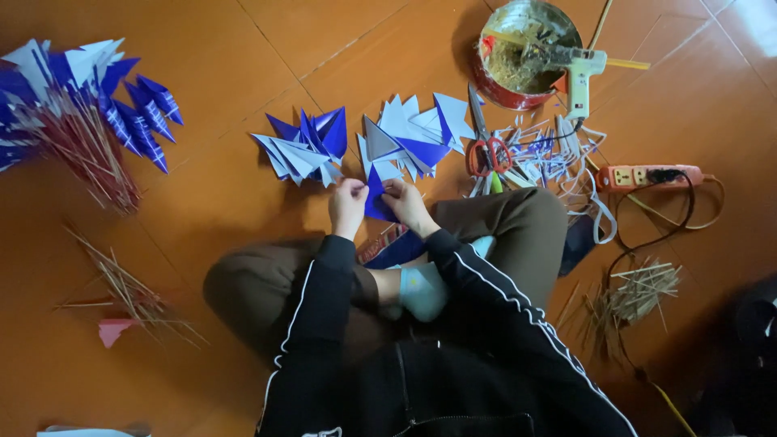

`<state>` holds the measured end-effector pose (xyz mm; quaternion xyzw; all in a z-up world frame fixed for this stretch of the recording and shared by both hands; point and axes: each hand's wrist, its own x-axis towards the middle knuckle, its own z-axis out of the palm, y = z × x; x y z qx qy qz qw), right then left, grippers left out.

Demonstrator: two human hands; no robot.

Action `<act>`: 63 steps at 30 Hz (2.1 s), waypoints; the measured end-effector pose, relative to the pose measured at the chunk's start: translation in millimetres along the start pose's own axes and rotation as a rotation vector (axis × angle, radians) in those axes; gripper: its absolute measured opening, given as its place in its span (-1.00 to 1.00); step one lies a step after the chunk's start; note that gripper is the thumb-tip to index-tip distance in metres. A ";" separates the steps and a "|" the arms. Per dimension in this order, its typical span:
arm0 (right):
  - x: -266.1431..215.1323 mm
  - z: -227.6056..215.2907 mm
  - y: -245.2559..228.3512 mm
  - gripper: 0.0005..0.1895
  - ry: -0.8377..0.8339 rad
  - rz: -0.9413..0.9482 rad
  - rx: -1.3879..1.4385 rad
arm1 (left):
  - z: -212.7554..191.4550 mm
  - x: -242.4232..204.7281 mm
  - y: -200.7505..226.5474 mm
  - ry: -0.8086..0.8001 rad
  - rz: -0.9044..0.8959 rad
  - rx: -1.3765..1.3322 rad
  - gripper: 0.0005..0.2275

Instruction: Assembling decorative paper arrows by folding paper triangles and gluing them onto wooden sticks.

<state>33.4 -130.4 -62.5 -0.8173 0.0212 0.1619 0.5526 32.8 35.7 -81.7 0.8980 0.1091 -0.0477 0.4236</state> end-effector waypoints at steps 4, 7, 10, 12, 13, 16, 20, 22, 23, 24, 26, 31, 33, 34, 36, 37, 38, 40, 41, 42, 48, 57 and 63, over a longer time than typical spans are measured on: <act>-7.0 -4.3 -12.1 -0.77 -0.048 -0.028 0.256 | -30.4 -9.6 38.6 0.022 0.012 -0.237 -0.77; -11.0 -3.9 -21.1 -0.79 -0.067 -0.058 0.312 | -31.9 -10.5 41.1 0.040 0.002 -0.272 -0.77; -11.6 -6.1 -24.4 -0.82 -0.070 -0.076 0.347 | -35.3 -10.7 44.7 0.023 -0.067 -0.336 -0.80; -13.1 -9.0 -30.8 -0.87 0.087 -0.110 0.320 | -37.3 -11.8 47.1 -0.012 -0.054 -0.355 -0.81; -13.4 -9.4 -34.7 -0.87 0.090 -0.105 0.324 | -35.1 -11.9 45.4 -0.018 -0.055 -0.351 -0.81; -12.7 -11.4 -40.3 -0.82 0.132 -0.107 0.403 | -24.6 -10.7 40.5 -0.129 -0.007 -0.351 -0.86; -9.6 -6.5 -36.0 -0.80 0.142 -0.076 0.496 | -15.8 -11.8 31.9 -0.179 0.038 -0.360 -0.87; -12.0 -8.0 -42.2 -0.80 0.146 -0.066 0.513 | -19.4 -14.3 36.5 -0.172 0.030 -0.329 -0.86; -15.2 -10.1 -48.3 -0.81 0.142 -0.046 0.549 | -23.1 -16.1 41.4 -0.171 0.030 -0.308 -0.87; -17.9 -12.7 -54.4 -0.80 0.138 -0.026 0.584 | -26.5 -17.1 46.8 -0.170 0.031 -0.288 -0.87; -28.2 -16.4 -75.1 -0.80 0.148 -0.004 0.614 | -27.4 -19.1 49.4 -0.157 0.052 -0.286 -0.88; -34.2 -17.6 -87.4 -0.84 0.175 0.031 0.685 | -25.2 -20.1 48.8 -0.131 0.122 -0.256 -0.90; -29.1 -16.0 -80.1 -0.87 0.219 0.068 0.731 | -25.9 -18.7 53.6 -0.150 0.134 -0.249 -0.95; -22.6 -20.0 -69.1 -0.87 0.227 0.054 0.730 | -21.8 -16.0 45.2 -0.150 0.149 -0.252 -0.95; -10.7 -28.9 -46.4 -0.86 0.303 0.081 0.781 | -12.2 -11.8 28.3 -0.157 0.102 -0.227 -0.94; -19.3 -29.3 -55.2 -0.86 0.311 0.070 0.779 | -10.3 -9.4 28.3 -0.157 0.115 -0.231 -0.94; -28.3 -27.5 -63.7 -0.91 0.217 0.054 0.684 | -9.9 -7.6 26.8 -0.147 0.107 -0.237 -0.93; -27.3 -20.0 -55.7 -0.90 0.130 0.030 0.587 | -12.9 -7.6 29.4 -0.134 0.108 -0.244 -0.93; -16.8 -14.7 -39.3 -0.85 0.120 0.001 0.539 | -16.5 -9.4 33.4 -0.142 0.110 -0.204 -0.92; -7.5 -7.7 -22.5 -0.81 0.108 -0.025 0.491 | -20.7 -13.2 35.6 -0.149 0.109 -0.162 -0.92; -2.2 -45.4 -38.7 -0.70 0.307 -0.006 0.556 | -43.3 -18.4 54.4 -0.242 0.042 -0.200 -0.96; -34.8 -73.0 -77.2 -0.83 0.250 -0.030 0.682 | -90.3 -41.1 119.9 -0.335 -0.147 -0.721 -0.54; -50.8 -72.0 -87.8 -0.90 -0.002 -0.100 0.524 | -81.8 -30.1 68.7 -0.420 0.012 -0.693 -0.85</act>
